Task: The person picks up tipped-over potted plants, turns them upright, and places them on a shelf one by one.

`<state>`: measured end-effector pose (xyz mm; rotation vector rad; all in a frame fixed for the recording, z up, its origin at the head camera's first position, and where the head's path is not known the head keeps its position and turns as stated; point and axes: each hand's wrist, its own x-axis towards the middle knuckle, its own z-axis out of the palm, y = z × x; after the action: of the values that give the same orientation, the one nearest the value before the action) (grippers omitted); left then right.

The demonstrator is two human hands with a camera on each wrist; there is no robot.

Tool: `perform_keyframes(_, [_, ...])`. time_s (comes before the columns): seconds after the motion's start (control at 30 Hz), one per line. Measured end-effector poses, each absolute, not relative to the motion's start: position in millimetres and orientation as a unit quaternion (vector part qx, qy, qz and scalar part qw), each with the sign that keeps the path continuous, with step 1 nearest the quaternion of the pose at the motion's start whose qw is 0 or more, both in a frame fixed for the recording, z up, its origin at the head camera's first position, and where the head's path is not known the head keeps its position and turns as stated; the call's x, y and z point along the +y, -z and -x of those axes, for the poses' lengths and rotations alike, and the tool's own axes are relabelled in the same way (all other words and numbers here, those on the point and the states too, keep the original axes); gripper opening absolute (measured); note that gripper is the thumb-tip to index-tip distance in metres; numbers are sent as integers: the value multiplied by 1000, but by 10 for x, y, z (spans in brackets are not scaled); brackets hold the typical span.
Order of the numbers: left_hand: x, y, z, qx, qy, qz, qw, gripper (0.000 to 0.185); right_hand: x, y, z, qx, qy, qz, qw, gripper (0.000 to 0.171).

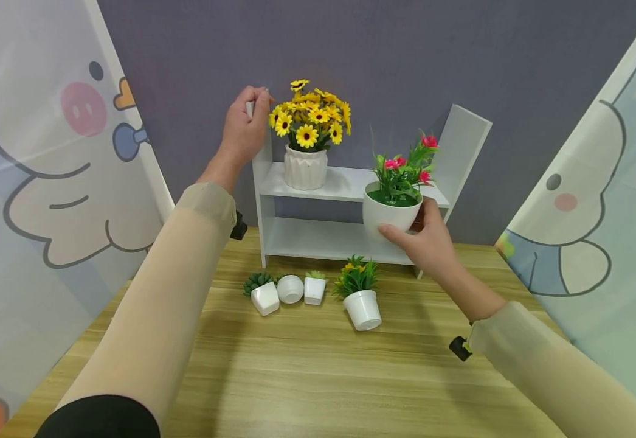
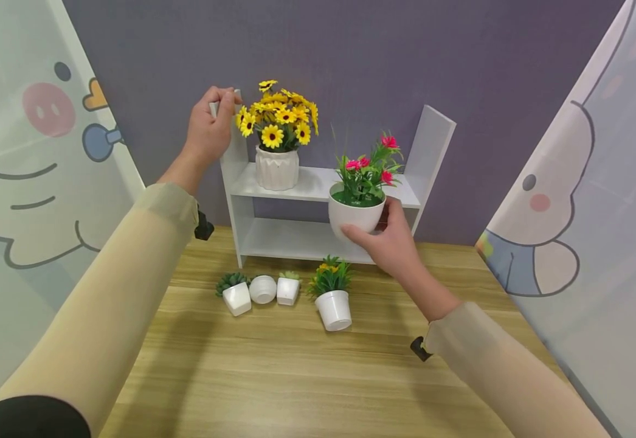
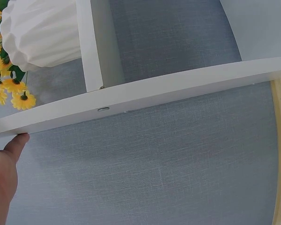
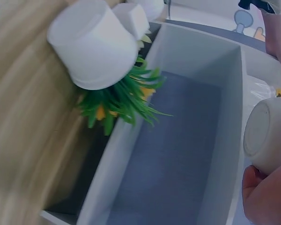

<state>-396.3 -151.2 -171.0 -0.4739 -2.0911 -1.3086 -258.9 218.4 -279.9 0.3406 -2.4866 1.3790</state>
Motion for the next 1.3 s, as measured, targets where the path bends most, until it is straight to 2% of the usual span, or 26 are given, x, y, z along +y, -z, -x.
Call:
perform_keyframes(0.17, [-1509,1709,3965,-793,495,178,308,48,2129,2687,2695,-859,-473,-118,157,90])
perform_keyframes(0.6, [-1509,1711,3955,-790,499,181,308,48,2010,2494,2995,-878,-440,-104,157,90])
perform_keyframes(1.3, [-1522,1710,3965,-785,502,187,312,48,2019,2326,3469,-897,-418,-116,88,98])
